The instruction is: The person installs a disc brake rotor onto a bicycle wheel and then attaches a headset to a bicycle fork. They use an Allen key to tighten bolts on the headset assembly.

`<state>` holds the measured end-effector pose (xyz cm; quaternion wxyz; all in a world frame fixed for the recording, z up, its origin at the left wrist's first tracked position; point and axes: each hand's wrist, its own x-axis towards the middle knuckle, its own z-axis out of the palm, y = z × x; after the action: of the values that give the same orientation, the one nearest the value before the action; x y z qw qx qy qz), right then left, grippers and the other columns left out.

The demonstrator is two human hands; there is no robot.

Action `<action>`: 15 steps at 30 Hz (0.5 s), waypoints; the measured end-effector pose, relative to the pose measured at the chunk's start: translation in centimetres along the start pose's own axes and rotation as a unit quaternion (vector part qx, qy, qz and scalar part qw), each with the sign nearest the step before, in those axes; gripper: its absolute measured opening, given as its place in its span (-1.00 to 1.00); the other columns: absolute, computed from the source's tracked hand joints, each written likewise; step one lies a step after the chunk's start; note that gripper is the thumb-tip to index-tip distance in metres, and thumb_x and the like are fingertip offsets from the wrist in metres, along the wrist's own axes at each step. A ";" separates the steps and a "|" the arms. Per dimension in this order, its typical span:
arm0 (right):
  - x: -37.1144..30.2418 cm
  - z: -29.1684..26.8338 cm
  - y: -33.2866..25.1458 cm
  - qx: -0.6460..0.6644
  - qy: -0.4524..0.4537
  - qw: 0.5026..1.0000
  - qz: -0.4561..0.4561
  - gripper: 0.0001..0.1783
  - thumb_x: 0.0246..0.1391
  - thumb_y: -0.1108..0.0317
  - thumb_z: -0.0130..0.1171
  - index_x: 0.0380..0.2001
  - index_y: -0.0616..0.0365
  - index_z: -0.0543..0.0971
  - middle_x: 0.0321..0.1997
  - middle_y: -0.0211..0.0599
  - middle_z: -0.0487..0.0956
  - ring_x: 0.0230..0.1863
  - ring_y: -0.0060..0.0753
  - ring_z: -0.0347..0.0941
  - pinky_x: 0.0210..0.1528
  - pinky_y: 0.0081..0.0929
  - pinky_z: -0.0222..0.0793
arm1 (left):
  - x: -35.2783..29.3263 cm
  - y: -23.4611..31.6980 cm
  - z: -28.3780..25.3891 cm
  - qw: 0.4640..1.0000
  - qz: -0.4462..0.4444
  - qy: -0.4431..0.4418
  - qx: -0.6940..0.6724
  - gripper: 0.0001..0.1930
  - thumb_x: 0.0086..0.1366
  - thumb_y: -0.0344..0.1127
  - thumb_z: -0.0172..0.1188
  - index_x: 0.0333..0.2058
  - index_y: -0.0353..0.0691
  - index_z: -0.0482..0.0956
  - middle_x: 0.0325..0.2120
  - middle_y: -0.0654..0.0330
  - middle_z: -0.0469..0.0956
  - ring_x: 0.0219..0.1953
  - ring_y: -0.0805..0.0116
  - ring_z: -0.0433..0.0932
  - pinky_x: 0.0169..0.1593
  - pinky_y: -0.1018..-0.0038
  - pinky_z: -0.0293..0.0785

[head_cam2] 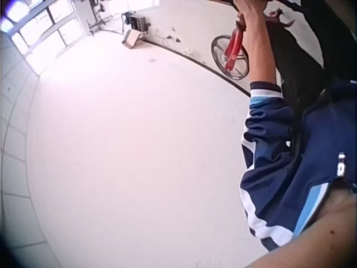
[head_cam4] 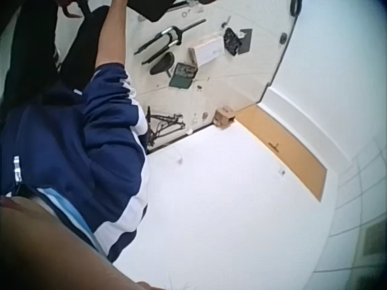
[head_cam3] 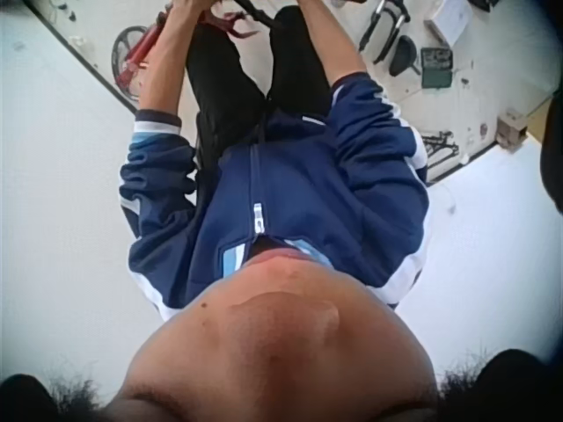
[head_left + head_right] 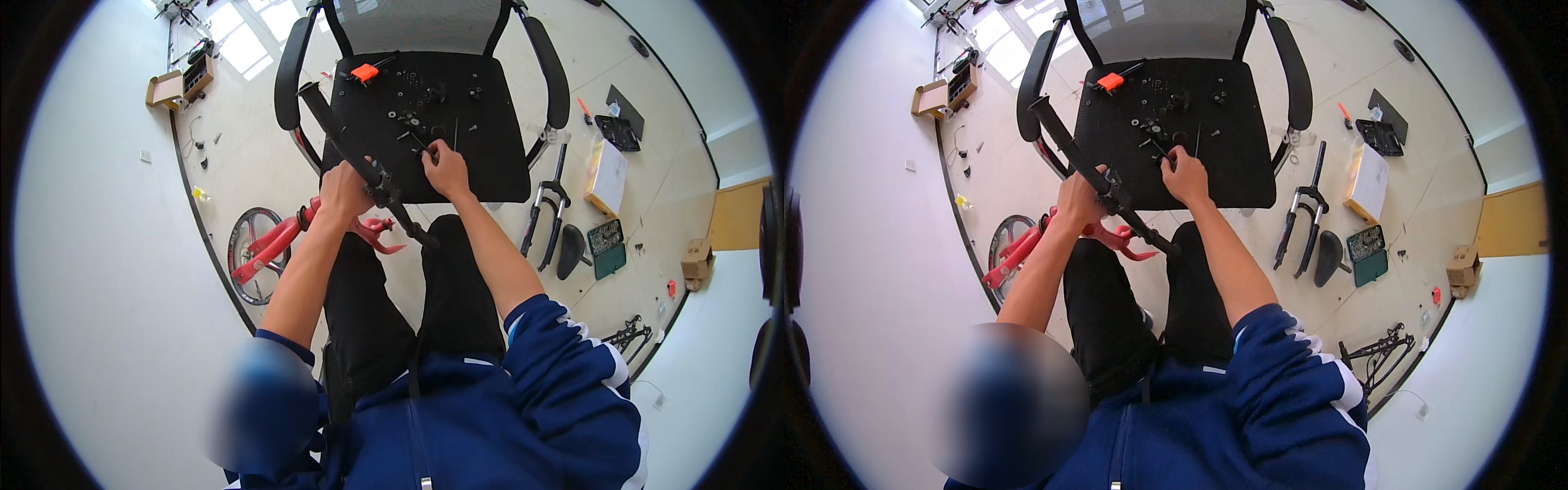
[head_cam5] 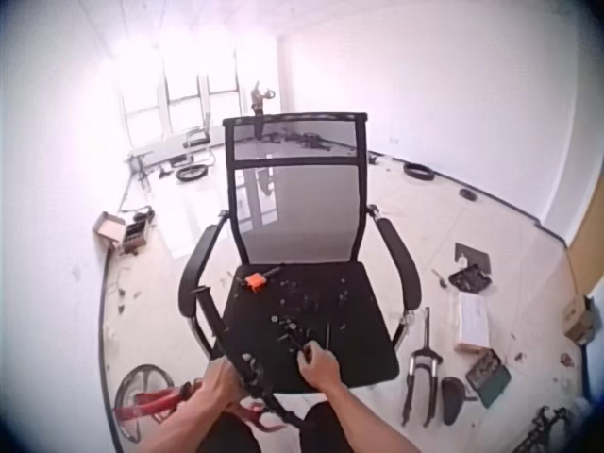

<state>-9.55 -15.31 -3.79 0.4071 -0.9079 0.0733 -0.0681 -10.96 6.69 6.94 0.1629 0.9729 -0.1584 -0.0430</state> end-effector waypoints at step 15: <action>-8.1 -6.3 -6.3 0.338 -0.232 0.911 0.054 -0.18 -0.01 0.14 0.46 0.26 0.15 0.32 -0.09 -0.26 0.52 -0.13 -0.50 0.43 -0.02 -0.48 0.39 | -1.3 6.4 1.7 1.000 -0.009 -0.004 0.013 -0.87 -0.03 -0.29 0.30 -0.56 -0.22 0.67 -0.57 0.06 0.64 -0.43 0.08 0.68 -0.33 0.27 0.61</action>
<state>-18.14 -14.23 4.55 0.6983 -0.7008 -0.0014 0.1456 -14.24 0.87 7.52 0.1490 0.9762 -0.1508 -0.0462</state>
